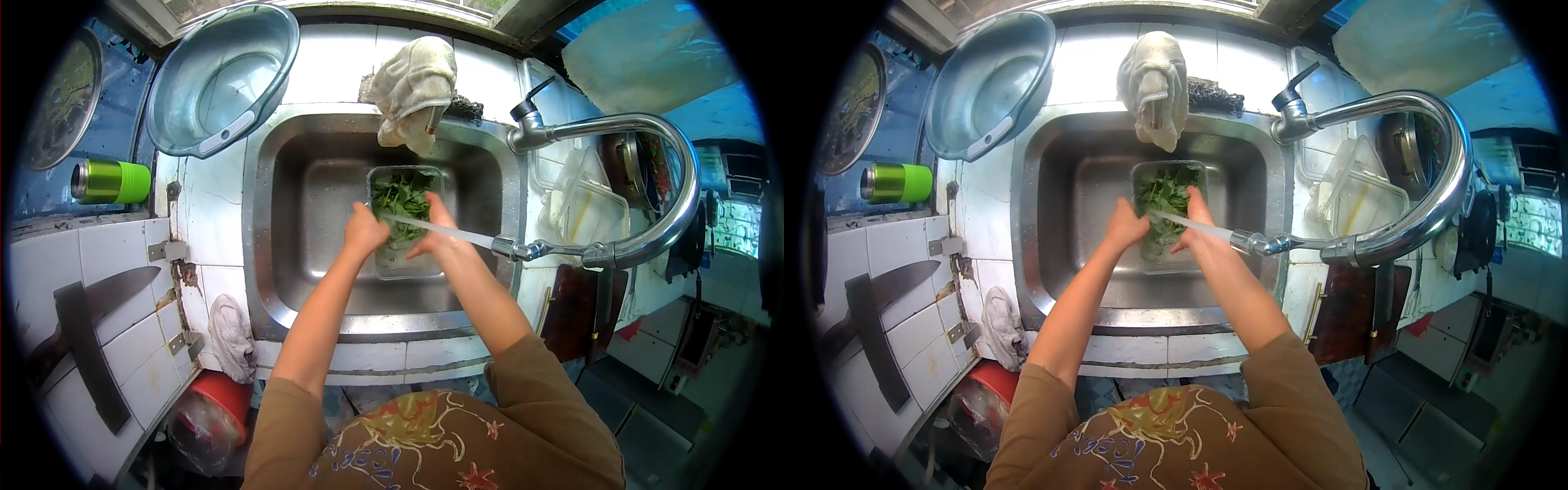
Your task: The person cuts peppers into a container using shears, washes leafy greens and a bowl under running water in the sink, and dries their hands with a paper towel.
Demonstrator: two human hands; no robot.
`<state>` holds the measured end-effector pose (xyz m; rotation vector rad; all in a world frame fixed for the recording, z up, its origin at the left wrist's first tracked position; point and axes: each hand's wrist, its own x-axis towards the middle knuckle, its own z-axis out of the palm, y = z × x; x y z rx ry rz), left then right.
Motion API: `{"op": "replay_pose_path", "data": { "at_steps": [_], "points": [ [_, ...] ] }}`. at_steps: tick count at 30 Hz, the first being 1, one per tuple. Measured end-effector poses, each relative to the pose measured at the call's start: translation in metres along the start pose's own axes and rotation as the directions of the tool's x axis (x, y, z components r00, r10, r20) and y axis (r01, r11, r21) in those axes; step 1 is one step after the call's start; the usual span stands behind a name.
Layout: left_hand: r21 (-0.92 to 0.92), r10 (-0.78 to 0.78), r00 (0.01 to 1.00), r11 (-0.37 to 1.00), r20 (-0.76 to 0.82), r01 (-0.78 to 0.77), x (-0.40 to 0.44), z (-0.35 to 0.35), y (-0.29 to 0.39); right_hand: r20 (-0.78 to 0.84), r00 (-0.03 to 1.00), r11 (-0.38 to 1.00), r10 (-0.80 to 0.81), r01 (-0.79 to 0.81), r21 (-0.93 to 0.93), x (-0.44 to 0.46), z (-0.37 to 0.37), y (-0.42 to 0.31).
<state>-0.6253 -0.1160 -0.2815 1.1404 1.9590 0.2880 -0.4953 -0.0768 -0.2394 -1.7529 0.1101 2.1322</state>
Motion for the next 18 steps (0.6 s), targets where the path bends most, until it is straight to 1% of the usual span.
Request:
{"op": "replay_pose_path", "data": {
  "at_steps": [1,2,3,4,5,6,7,8,9,10,11,13,14,16,17,18],
  "points": [
    [-0.003,0.005,1.000,1.000,0.003,-0.005,0.006,0.001,-0.003,-0.049,0.993,0.993,0.107,-0.104,0.051,0.002,-0.002,0.003],
    [-0.063,0.013,1.000,0.998,0.027,-0.011,0.015,0.000,-0.006,0.030,0.992,0.989,0.124,-0.125,0.075,0.005,0.000,0.008],
    [-0.120,0.021,0.998,0.993,0.051,-0.015,0.023,0.000,-0.010,0.031,0.993,0.990,0.118,-0.120,0.076,0.015,0.002,0.012],
    [-0.200,-0.025,0.998,0.979,0.053,0.035,0.030,0.005,-0.017,0.054,0.995,0.991,0.080,-0.085,0.100,0.030,0.001,0.020],
    [-0.189,-0.015,0.999,0.982,0.050,0.024,0.031,0.003,-0.015,0.082,0.996,0.991,0.038,-0.048,0.128,0.050,0.000,0.025],
    [-0.296,-0.040,0.995,0.953,0.086,0.064,0.030,0.000,-0.013,0.291,0.956,0.951,0.025,-0.113,0.289,0.070,-0.004,0.031],
    [-0.394,-0.062,0.989,0.912,0.134,0.111,0.025,0.000,-0.012,0.295,0.955,0.943,0.015,-0.111,0.312,0.073,0.003,0.032],
    [-0.375,-0.051,0.988,0.921,0.147,0.104,0.022,-0.002,-0.012,0.024,0.996,0.930,-0.081,0.067,0.361,0.077,0.011,0.034],
    [-0.424,-0.062,0.984,0.896,0.169,0.130,0.019,-0.005,-0.012,-0.129,0.982,0.919,-0.137,0.175,0.353,0.083,0.012,0.036],
    [-0.473,-0.072,0.979,0.867,0.190,0.156,0.015,-0.008,-0.010,-0.277,0.942,0.907,-0.190,0.277,0.317,0.092,0.013,0.038],
    [-0.458,-0.059,0.978,0.877,0.201,0.147,0.010,-0.009,-0.007,-0.284,0.940,0.898,-0.189,0.283,0.338,0.100,0.014,0.041],
    [-0.572,-0.104,0.984,0.803,0.144,0.169,-0.003,-0.014,-0.006,-0.392,0.848,0.919,-0.356,0.393,0.016,0.107,0.023,0.046],
    [-0.556,-0.092,0.985,0.816,0.148,0.160,-0.007,-0.016,-0.005,-0.438,0.837,0.934,-0.329,0.358,-0.017,0.103,0.030,0.046],
    [-0.601,-0.131,0.990,0.788,0.056,0.138,-0.016,-0.020,-0.005,-0.328,0.858,0.903,-0.394,0.429,0.036,0.101,0.038,0.045],
    [-0.583,-0.121,0.991,0.801,0.060,0.133,-0.020,-0.024,-0.006,-0.350,0.818,0.868,-0.456,0.496,0.028,0.099,0.044,0.048],
    [-0.567,-0.096,0.995,0.819,0.019,0.089,-0.023,-0.029,-0.004,-0.355,0.819,0.866,-0.450,0.498,0.051,0.088,0.050,0.046]
  ]
}}
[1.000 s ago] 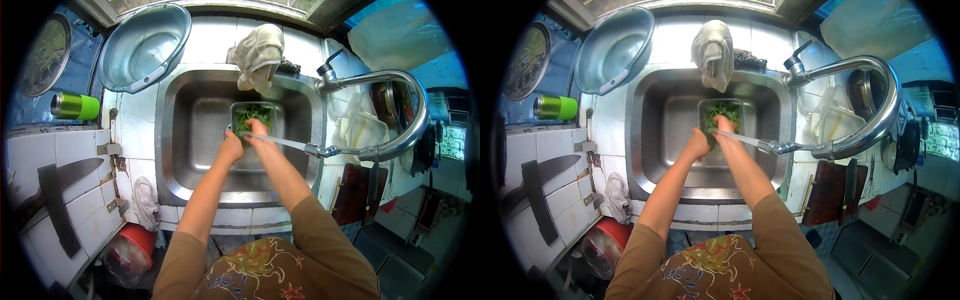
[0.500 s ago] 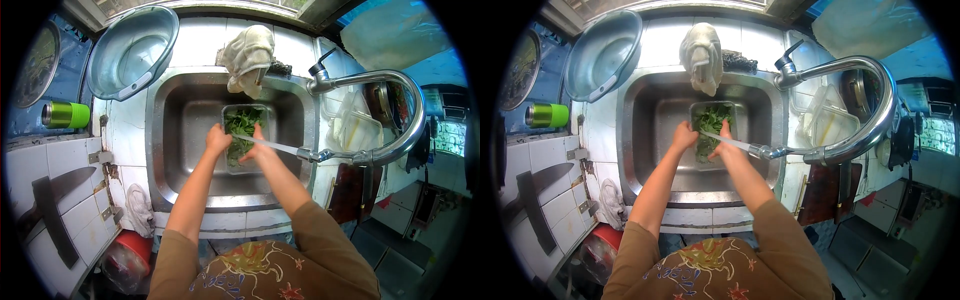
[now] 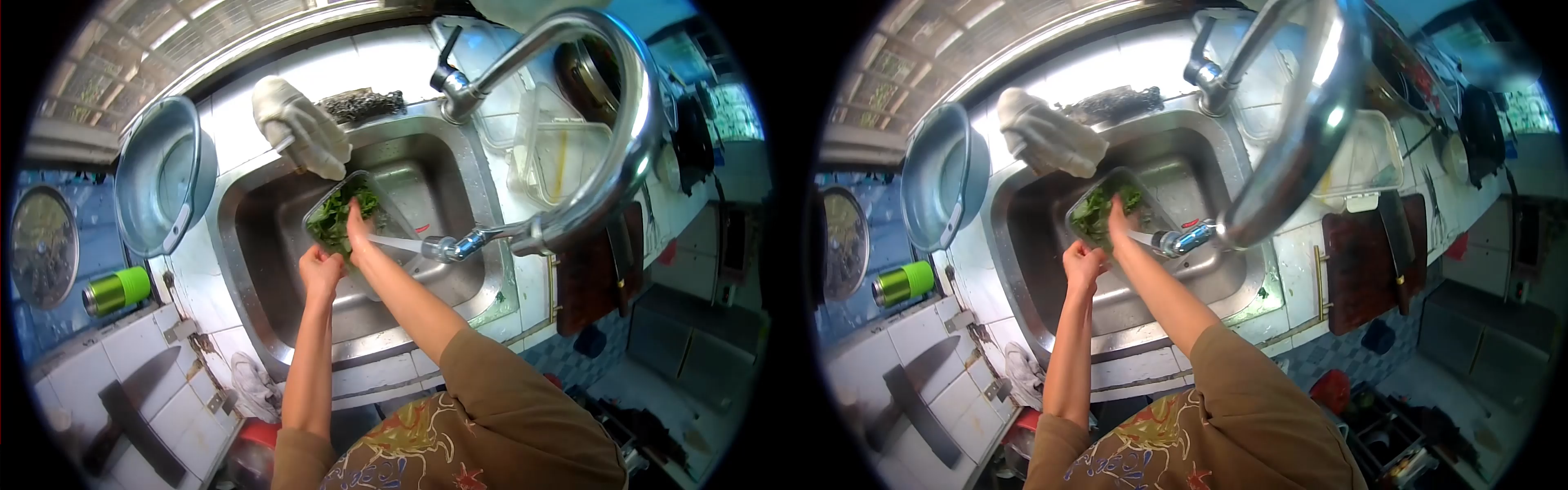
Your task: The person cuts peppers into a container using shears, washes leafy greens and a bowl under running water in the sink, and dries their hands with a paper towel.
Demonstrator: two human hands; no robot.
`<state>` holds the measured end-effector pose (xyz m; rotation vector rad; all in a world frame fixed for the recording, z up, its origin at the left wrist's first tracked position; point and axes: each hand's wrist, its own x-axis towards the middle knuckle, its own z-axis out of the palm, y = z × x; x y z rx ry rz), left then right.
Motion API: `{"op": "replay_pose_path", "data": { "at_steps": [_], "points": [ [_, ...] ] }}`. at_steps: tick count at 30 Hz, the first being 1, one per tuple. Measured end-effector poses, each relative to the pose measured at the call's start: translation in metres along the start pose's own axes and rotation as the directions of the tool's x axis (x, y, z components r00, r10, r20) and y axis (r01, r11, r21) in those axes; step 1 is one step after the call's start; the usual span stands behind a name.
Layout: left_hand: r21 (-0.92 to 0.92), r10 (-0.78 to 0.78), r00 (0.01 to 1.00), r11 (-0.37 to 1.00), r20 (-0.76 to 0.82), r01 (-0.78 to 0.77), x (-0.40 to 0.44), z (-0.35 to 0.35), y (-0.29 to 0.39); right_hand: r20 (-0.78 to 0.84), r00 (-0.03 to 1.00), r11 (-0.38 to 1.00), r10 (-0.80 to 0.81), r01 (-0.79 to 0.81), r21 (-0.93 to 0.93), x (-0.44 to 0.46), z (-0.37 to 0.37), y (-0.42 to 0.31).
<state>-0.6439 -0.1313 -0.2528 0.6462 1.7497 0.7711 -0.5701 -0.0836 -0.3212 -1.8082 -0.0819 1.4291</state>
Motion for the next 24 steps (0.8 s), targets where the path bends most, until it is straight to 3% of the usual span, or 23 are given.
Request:
{"op": "replay_pose_path", "data": {
  "at_steps": [5,10,14,19,21,24],
  "points": [
    [-0.024,0.100,0.992,0.994,-0.076,-0.102,-0.018,-0.012,0.013,0.187,0.982,0.986,-0.020,-0.011,0.164,-0.019,0.016,-0.005],
    [-0.054,0.132,0.977,0.988,-0.166,-0.142,-0.045,-0.013,0.020,0.282,0.956,0.992,-0.080,0.050,0.112,-0.039,0.020,-0.003],
    [-0.156,0.214,0.953,0.956,-0.214,-0.249,-0.065,-0.011,0.019,0.362,0.932,0.979,-0.013,-0.062,0.195,-0.061,0.019,-0.002],
    [0.019,0.333,0.906,0.940,-0.261,-0.341,-0.084,-0.013,0.019,0.461,0.887,0.963,-0.034,-0.095,0.252,-0.064,0.031,0.016],
    [0.071,0.364,0.889,0.931,-0.279,-0.358,-0.091,-0.015,0.019,0.447,0.887,0.963,-0.113,-0.013,0.270,-0.073,0.032,0.019],
    [0.116,0.404,0.857,0.915,-0.320,-0.387,-0.097,-0.022,0.014,0.503,0.849,0.933,-0.162,-0.035,0.359,-0.081,0.034,0.021]
  ]
}}
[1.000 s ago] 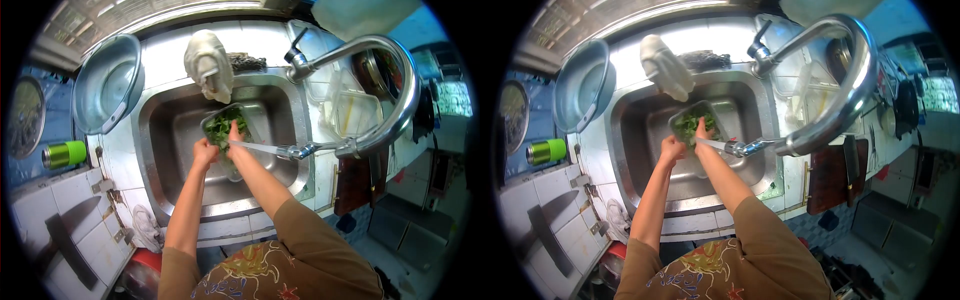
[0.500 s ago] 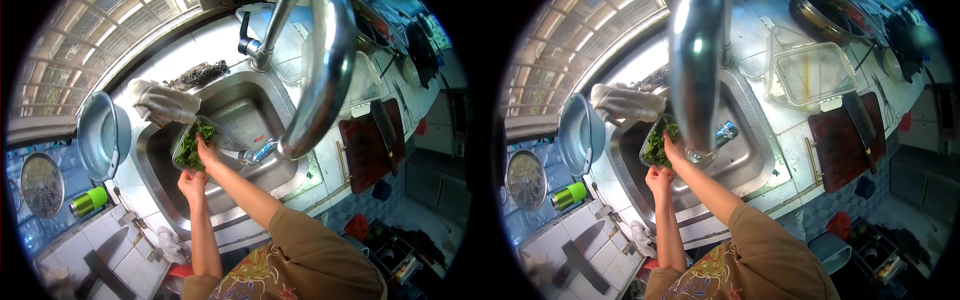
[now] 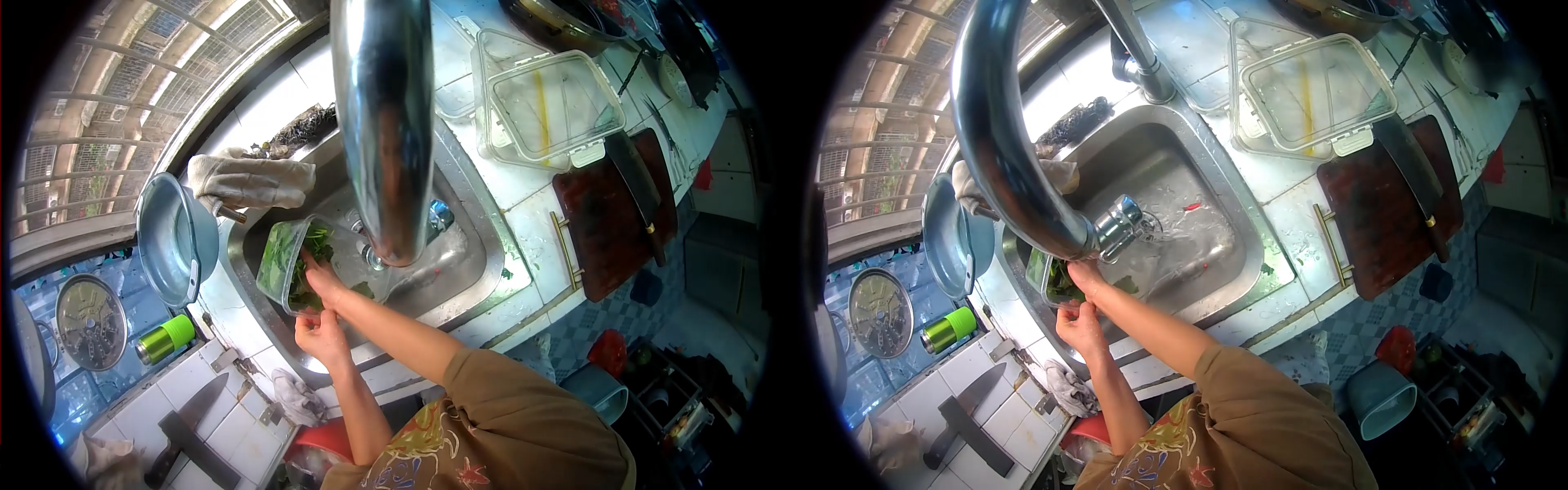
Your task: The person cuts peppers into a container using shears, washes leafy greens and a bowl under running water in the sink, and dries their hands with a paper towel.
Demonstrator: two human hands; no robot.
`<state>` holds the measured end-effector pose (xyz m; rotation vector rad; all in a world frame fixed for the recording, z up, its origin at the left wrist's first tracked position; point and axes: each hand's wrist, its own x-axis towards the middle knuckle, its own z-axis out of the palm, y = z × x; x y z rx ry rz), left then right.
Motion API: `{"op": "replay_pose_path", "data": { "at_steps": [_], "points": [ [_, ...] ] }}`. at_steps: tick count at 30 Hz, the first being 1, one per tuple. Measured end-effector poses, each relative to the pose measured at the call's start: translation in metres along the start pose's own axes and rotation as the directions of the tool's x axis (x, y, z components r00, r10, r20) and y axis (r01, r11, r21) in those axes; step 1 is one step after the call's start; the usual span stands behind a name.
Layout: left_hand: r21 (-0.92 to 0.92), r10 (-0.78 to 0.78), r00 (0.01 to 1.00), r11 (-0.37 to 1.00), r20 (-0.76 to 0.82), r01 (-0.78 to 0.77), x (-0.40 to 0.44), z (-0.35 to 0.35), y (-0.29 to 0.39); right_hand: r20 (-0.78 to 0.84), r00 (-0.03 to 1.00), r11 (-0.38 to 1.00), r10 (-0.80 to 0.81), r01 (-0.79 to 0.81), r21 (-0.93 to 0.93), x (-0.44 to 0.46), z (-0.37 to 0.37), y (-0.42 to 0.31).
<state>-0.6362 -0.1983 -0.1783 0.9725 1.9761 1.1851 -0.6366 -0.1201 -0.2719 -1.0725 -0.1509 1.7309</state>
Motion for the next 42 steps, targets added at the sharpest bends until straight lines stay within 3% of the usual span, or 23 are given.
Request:
{"op": "replay_pose_path", "data": {
  "at_steps": [1,2,3,6,7,9,10,12,14,16,18,19,21,22,23,24,26,31,36,39,42],
  "points": [
    [0.008,0.025,1.000,1.000,-0.011,-0.025,-0.003,-0.002,0.003,0.052,0.998,0.998,-0.040,0.037,0.053,0.004,0.001,0.013],
    [0.015,0.050,0.999,0.999,-0.021,-0.050,-0.005,-0.004,0.005,-0.055,0.998,0.999,-0.017,0.019,0.032,0.011,0.007,0.032],
    [0.018,0.051,0.998,0.999,-0.021,-0.051,-0.006,-0.008,0.002,-0.054,0.998,0.999,-0.016,0.018,0.035,0.006,0.009,0.031],
    [0.015,0.064,0.997,0.998,-0.051,-0.063,-0.008,-0.017,-0.001,0.038,0.999,0.996,0.030,-0.033,0.079,-0.012,0.019,0.014],
    [-0.047,-0.018,0.998,0.999,-0.065,0.015,-0.009,-0.019,0.006,0.041,0.998,0.996,0.036,-0.040,0.081,-0.017,0.021,0.011],
    [-0.115,-0.095,0.993,0.990,-0.072,0.086,-0.009,-0.017,0.013,-0.015,0.995,0.987,0.097,-0.098,-0.129,-0.022,0.025,0.001],
    [-0.175,-0.155,0.982,0.975,-0.105,0.136,-0.009,-0.016,0.014,-0.014,0.995,0.987,0.098,-0.099,-0.130,-0.024,0.026,-0.004],
    [-0.240,-0.221,0.966,0.953,-0.136,0.184,-0.009,-0.020,0.010,-0.136,0.975,0.853,0.177,-0.221,-0.472,-0.027,0.026,-0.011],
    [-0.301,-0.303,0.952,0.905,0.046,0.302,-0.002,-0.029,-0.005,-0.213,0.968,0.795,0.135,-0.234,-0.559,-0.030,0.028,-0.013],
    [-0.291,-0.278,0.960,0.918,0.012,0.270,-0.005,-0.025,-0.013,-0.290,0.954,0.728,0.080,-0.255,-0.637,-0.027,0.026,-0.007],
    [-0.274,-0.258,0.966,0.931,-0.028,0.240,-0.010,-0.020,-0.011,-0.149,0.984,0.871,0.097,-0.157,-0.466,-0.023,0.021,-0.001],
    [-0.230,-0.199,0.976,0.957,-0.085,0.175,-0.015,-0.015,-0.003,-0.151,0.984,0.869,0.098,-0.159,-0.468,-0.025,0.018,-0.003],
    [-0.177,-0.136,0.981,0.978,-0.141,0.111,-0.019,-0.015,0.002,0.222,0.975,1.000,0.026,-0.026,-0.003,-0.032,0.017,-0.006],
    [-0.077,-0.023,0.987,0.997,-0.161,0.010,-0.020,-0.017,0.002,0.223,0.974,1.000,0.027,-0.028,0.000,-0.036,0.020,-0.009],
    [0.026,0.093,0.981,0.996,-0.169,-0.090,-0.021,-0.018,0.002,0.274,0.959,0.985,0.072,-0.111,0.132,-0.039,0.024,-0.012],
    [0.030,0.096,0.981,0.995,-0.169,-0.092,-0.022,-0.021,0.005,0.330,0.938,0.945,0.108,-0.199,0.258,-0.043,0.028,-0.015],
    [0.234,0.199,0.963,0.960,-0.183,-0.154,-0.024,-0.025,0.018,0.360,0.924,0.932,0.128,-0.236,0.274,-0.051,0.035,-0.023],
    [0.320,0.295,0.927,0.923,-0.233,-0.213,-0.030,-0.029,0.043,0.427,0.896,0.934,0.124,-0.251,0.256,-0.065,0.051,-0.036],
    [0.383,0.325,0.910,0.899,-0.257,-0.213,-0.035,-0.030,0.063,0.511,0.856,0.830,0.081,-0.342,0.441,-0.078,0.064,-0.047],
    [0.411,0.375,0.889,0.877,-0.264,-0.249,-0.038,-0.029,0.074,0.640,0.768,0.767,-0.012,-0.404,0.499,-0.088,0.066,-0.065],
    [0.458,0.394,0.876,0.856,-0.279,-0.239,-0.039,-0.028,0.084,0.650,0.760,0.745,0.004,-0.436,0.505,-0.100,0.071,-0.088]
  ]
}}
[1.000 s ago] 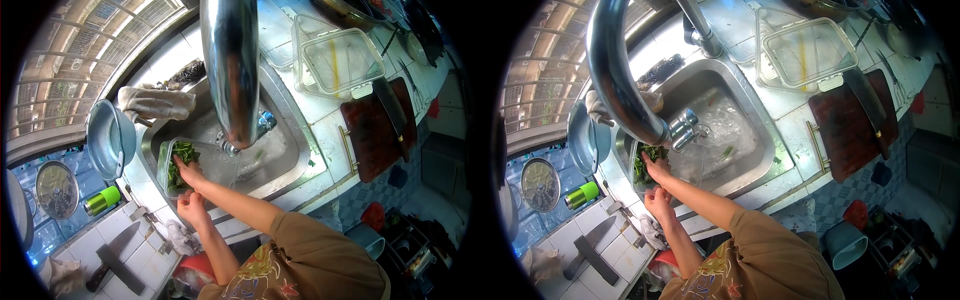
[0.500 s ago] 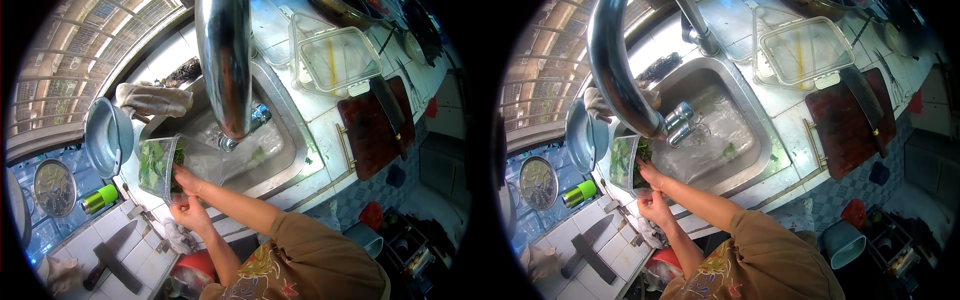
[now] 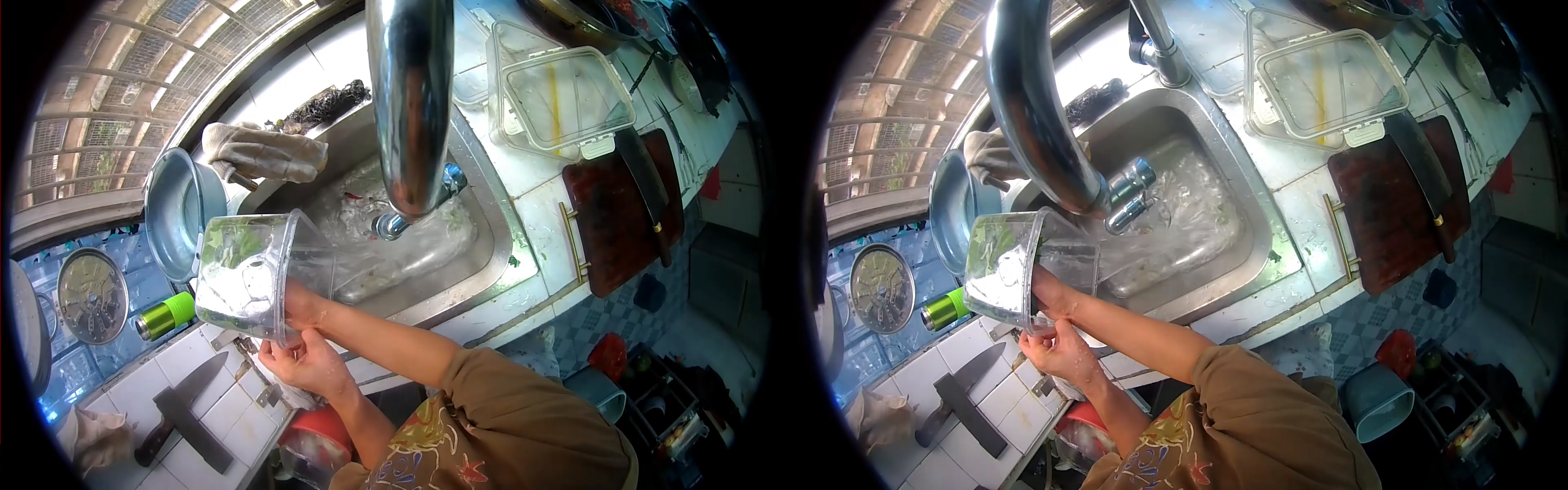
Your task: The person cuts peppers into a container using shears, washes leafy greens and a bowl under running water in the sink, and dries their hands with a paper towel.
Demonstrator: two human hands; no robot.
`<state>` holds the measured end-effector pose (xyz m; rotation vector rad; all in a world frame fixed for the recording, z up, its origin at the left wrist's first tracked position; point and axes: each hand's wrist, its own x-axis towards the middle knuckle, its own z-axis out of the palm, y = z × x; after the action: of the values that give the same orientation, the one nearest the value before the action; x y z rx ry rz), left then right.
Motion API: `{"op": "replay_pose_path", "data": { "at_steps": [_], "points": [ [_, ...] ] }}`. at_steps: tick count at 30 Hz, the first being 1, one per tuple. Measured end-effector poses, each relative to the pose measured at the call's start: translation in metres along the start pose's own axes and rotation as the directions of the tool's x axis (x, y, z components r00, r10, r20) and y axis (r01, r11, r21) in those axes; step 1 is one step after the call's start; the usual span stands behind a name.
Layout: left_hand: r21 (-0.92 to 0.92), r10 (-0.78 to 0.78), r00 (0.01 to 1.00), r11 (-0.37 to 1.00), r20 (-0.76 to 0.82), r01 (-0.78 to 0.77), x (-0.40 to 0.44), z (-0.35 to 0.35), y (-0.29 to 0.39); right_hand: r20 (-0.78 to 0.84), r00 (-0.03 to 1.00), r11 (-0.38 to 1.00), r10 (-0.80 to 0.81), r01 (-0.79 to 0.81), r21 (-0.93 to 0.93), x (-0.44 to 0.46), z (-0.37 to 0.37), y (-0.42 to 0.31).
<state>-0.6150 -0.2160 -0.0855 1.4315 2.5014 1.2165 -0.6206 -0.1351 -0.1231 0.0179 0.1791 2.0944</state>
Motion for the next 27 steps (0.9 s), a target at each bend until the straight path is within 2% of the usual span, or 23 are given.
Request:
{"op": "replay_pose_path", "data": {
  "at_steps": [5,9,11,12,13,14,15,16,17,18,19,20,21,22,23,24,26,27],
  "points": [
    [-0.084,0.027,0.999,0.996,-0.038,-0.030,0.001,-0.001,0.004,0.033,0.999,0.999,0.002,-0.004,0.054,0.002,0.008,-0.001],
    [-0.064,0.045,0.998,0.997,-0.043,-0.047,0.002,0.000,0.009,0.029,0.999,0.999,0.030,-0.031,0.033,0.001,0.011,-0.008],
    [-0.072,0.037,0.999,0.997,0.008,-0.036,0.001,0.002,0.009,-0.026,1.000,0.998,0.016,-0.017,-0.052,0.003,0.008,-0.012],
    [-0.074,0.036,0.999,0.997,0.008,-0.035,0.000,0.005,0.002,-0.116,0.993,0.980,-0.015,-0.009,-0.199,0.007,-0.003,-0.011],
    [-0.182,-0.015,0.997,0.983,0.072,0.028,-0.001,0.010,-0.010,-0.200,0.978,0.939,-0.058,-0.014,-0.344,0.010,-0.012,-0.013],
    [-0.283,-0.058,0.988,0.954,0.141,0.097,-0.003,0.014,-0.019,-0.234,0.960,0.875,-0.151,0.020,-0.484,0.012,-0.023,-0.017],
    [-0.286,-0.063,0.989,0.953,0.136,0.100,-0.004,0.018,-0.020,-0.249,0.937,0.788,-0.244,0.041,-0.615,0.013,-0.028,-0.027],
    [-0.435,-0.288,0.921,0.817,0.263,0.380,-0.004,0.026,-0.019,-0.279,0.887,0.672,-0.369,0.047,-0.739,0.012,-0.032,-0.038],
    [-0.525,-0.456,0.785,0.584,0.419,0.620,-0.004,0.032,-0.019,-0.283,0.823,0.538,-0.492,0.032,-0.842,0.009,-0.036,-0.051],
    [-0.534,-0.463,0.784,0.575,0.413,0.620,-0.003,0.038,-0.025,-0.290,0.832,0.470,-0.474,-0.039,-0.882,0.003,-0.041,-0.069],
    [-0.518,-0.513,0.626,0.356,0.587,0.778,-0.001,0.045,-0.035,-0.297,0.840,0.394,-0.455,-0.109,-0.913,-0.004,-0.046,-0.086],
    [-0.447,-0.501,0.443,0.120,0.743,0.886,-0.002,0.052,-0.044,-0.307,0.803,0.205,-0.511,-0.232,-0.951,-0.009,-0.045,-0.097],
    [-0.456,-0.504,0.443,0.106,0.742,0.884,-0.006,0.060,-0.050,-0.298,0.765,0.012,-0.571,-0.355,-0.935,-0.013,-0.045,-0.106],
    [-0.414,-0.518,0.374,0.041,0.770,0.909,-0.013,0.068,-0.055,-0.295,0.772,-0.004,-0.563,-0.360,-0.933,-0.014,-0.052,-0.115],
    [-0.369,-0.524,0.302,-0.025,0.796,0.929,-0.020,0.076,-0.059,-0.281,0.796,-0.201,-0.536,-0.444,-0.873,-0.015,-0.064,-0.124],
    [-0.359,-0.493,0.273,-0.088,0.826,0.929,-0.025,0.082,-0.065,-0.275,0.817,-0.390,-0.506,-0.502,-0.772,-0.018,-0.071,-0.132],
    [-0.345,-0.490,0.247,-0.119,0.836,0.931,-0.030,0.085,-0.066,-0.349,0.845,-0.459,-0.406,-0.519,-0.721,-0.030,-0.047,-0.145],
    [-0.331,-0.479,0.233,-0.131,0.847,0.934,-0.030,0.088,-0.065,-0.332,0.872,-0.587,-0.360,-0.488,-0.646,-0.038,-0.027,-0.148]
  ]
}}
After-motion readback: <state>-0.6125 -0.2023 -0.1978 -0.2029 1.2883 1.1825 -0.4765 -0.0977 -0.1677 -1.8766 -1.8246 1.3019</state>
